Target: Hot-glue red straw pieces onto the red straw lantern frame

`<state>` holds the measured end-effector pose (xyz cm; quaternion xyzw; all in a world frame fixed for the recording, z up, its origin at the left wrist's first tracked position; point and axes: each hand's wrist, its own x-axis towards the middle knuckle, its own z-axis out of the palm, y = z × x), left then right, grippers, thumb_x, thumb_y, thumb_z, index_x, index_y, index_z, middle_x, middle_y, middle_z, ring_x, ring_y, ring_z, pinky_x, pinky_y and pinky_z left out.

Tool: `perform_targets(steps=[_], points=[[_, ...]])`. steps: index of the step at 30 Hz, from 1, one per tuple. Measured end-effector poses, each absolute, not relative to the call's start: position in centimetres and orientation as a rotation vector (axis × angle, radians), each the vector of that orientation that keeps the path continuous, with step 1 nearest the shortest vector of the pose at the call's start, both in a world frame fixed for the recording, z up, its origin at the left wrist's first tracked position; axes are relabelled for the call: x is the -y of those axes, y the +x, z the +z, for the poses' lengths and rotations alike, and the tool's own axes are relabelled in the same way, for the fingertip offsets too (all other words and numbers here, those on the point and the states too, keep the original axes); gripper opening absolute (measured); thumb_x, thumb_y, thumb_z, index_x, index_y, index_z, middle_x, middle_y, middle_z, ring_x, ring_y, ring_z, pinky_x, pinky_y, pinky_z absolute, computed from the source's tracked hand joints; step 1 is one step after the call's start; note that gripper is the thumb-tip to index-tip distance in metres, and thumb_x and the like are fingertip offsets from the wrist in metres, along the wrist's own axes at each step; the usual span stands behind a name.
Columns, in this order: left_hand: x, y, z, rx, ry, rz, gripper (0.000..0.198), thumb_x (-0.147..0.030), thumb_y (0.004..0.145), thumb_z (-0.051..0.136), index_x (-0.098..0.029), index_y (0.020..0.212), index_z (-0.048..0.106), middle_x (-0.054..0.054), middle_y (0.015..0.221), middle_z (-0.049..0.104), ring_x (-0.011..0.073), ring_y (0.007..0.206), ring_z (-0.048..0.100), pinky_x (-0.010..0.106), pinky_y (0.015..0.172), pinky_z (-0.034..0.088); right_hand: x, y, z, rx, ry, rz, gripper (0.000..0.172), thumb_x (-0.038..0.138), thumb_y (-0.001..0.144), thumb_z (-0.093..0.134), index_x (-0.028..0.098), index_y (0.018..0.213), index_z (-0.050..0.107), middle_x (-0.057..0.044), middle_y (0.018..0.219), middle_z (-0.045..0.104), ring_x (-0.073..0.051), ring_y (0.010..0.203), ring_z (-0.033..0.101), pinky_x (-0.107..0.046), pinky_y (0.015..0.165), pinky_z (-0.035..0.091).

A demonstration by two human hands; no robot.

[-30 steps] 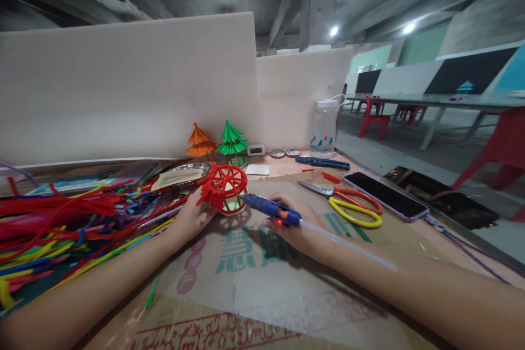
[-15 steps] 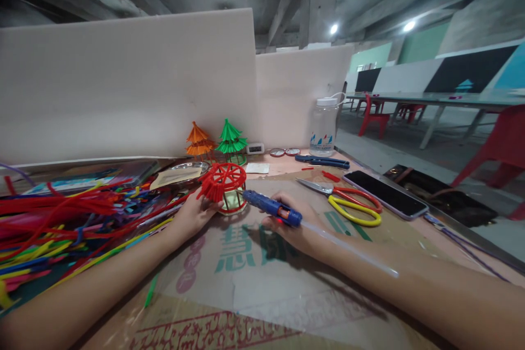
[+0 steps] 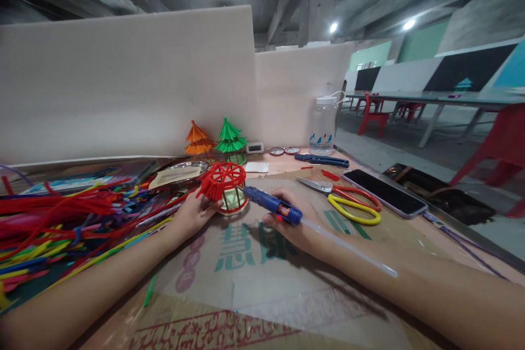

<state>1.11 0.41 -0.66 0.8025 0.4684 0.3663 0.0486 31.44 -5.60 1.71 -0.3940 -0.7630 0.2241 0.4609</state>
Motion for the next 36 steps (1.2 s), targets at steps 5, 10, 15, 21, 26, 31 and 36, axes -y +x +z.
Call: perform_targets(steps=[5,10,15,21,26,31,36], points=[[-0.62,0.94,-0.93,-1.363,2.487,1.176,0.035,-0.045,0.094,0.059,-0.02,0.118,0.065,0.011,0.115,0.071,0.0292,0.105,0.069,0.044,0.097,0.055,5.61,31.37,1.69,1.867,-0.923,0.642,0.026,0.043,0.086,0.068,0.022,0.099,0.06,-0.008,0.091,0.075,-0.023,0.075,0.069,-0.038,0.067,0.055],[-0.88,0.76,-1.2,-1.287,2.526,1.231,0.036,-0.041,0.094,0.062,-0.021,0.124,0.066,0.011,0.123,0.07,0.0297,0.12,0.064,0.048,0.111,0.049,5.68,31.35,1.75,1.85,-0.958,0.546,0.028,0.044,0.082,0.069,0.022,0.094,0.058,-0.004,0.078,0.067,-0.019,0.066,0.061,-0.035,0.062,0.049],[-0.87,0.77,-1.05,-1.254,2.566,1.245,0.036,-0.038,0.094,0.063,-0.022,0.126,0.067,0.012,0.118,0.072,0.0293,0.118,0.065,0.05,0.111,0.049,5.79,31.48,1.92,1.876,-1.02,0.493,0.027,0.043,0.083,0.069,0.023,0.099,0.059,-0.001,0.076,0.065,-0.019,0.065,0.058,-0.034,0.061,0.047],[-0.56,1.05,-0.57,-1.215,2.6,1.256,0.034,-0.033,0.096,0.06,-0.023,0.128,0.066,0.012,0.12,0.072,0.0292,0.121,0.064,0.052,0.113,0.046,5.44,31.54,1.45,1.889,-1.026,0.486,0.028,0.047,0.085,0.067,0.024,0.099,0.058,0.0,0.077,0.064,-0.018,0.066,0.057,-0.033,0.061,0.048],[-0.41,1.06,-0.71,-1.215,2.634,1.261,0.033,-0.028,0.095,0.061,-0.022,0.127,0.065,0.013,0.128,0.069,0.0294,0.123,0.063,0.049,0.109,0.049,5.33,31.47,1.39,1.878,-1.043,0.497,0.029,0.049,0.082,0.068,0.024,0.096,0.061,0.001,0.075,0.063,-0.017,0.063,0.056,-0.031,0.059,0.046],[-0.48,0.86,-1.14,-1.258,2.669,1.268,0.032,-0.028,0.094,0.061,-0.02,0.125,0.064,0.014,0.128,0.068,0.0306,0.124,0.062,0.05,0.109,0.049,5.61,31.34,1.68,1.878,-1.042,0.506,0.027,0.046,0.082,0.069,0.023,0.095,0.061,0.001,0.074,0.062,-0.017,0.063,0.056,-0.031,0.059,0.046],[-0.35,0.97,-0.94,-1.268,2.695,1.251,0.031,-0.029,0.095,0.06,-0.022,0.125,0.064,0.013,0.129,0.068,0.0304,0.123,0.062,0.05,0.108,0.049,5.92,31.06,2.16,1.876,-1.028,0.512,0.026,0.045,0.081,0.069,0.023,0.092,0.061,0.001,0.073,0.062,-0.017,0.063,0.056,-0.03,0.06,0.046]])
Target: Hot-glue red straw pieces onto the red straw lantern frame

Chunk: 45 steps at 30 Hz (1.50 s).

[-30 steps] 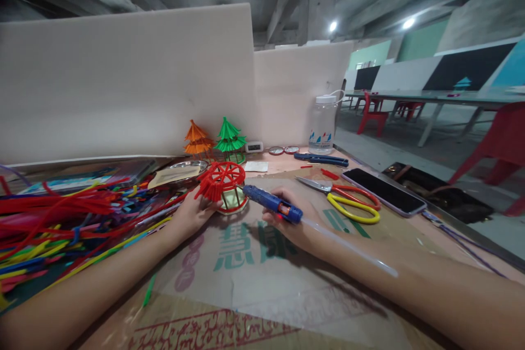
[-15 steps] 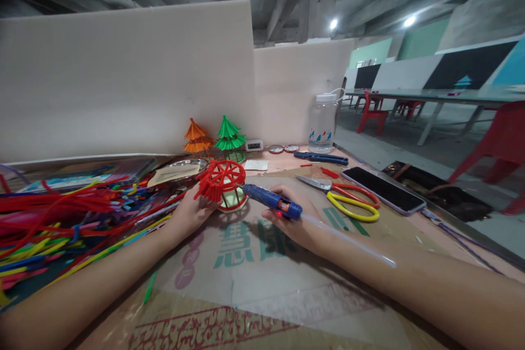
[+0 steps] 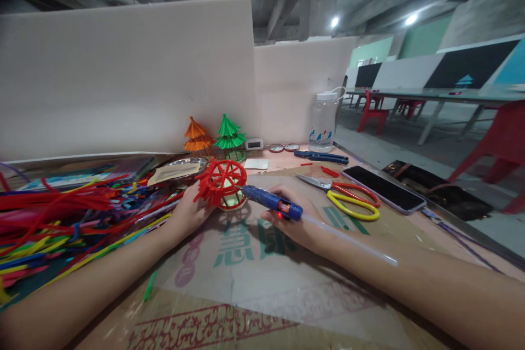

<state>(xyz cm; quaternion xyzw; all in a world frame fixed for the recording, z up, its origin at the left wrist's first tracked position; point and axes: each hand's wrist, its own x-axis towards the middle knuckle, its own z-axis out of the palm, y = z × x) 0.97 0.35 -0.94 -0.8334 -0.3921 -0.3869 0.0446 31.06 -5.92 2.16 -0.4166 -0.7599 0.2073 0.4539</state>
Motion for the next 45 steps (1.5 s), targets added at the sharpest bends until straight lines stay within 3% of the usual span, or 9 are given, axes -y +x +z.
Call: perform_targets(steps=[45], points=[[-0.27,1.22,-0.3,1.176,-2.604,-1.224,0.029,-0.033,0.095,0.058,-0.023,0.121,0.067,0.012,0.129,0.07,0.0298,0.122,0.065,0.049,0.109,0.05,5.97,30.83,2.22,1.856,-1.087,0.583,0.026,0.045,0.078,0.074,0.024,0.089,0.062,0.001,0.071,0.059,-0.018,0.064,0.053,-0.032,0.061,0.042]])
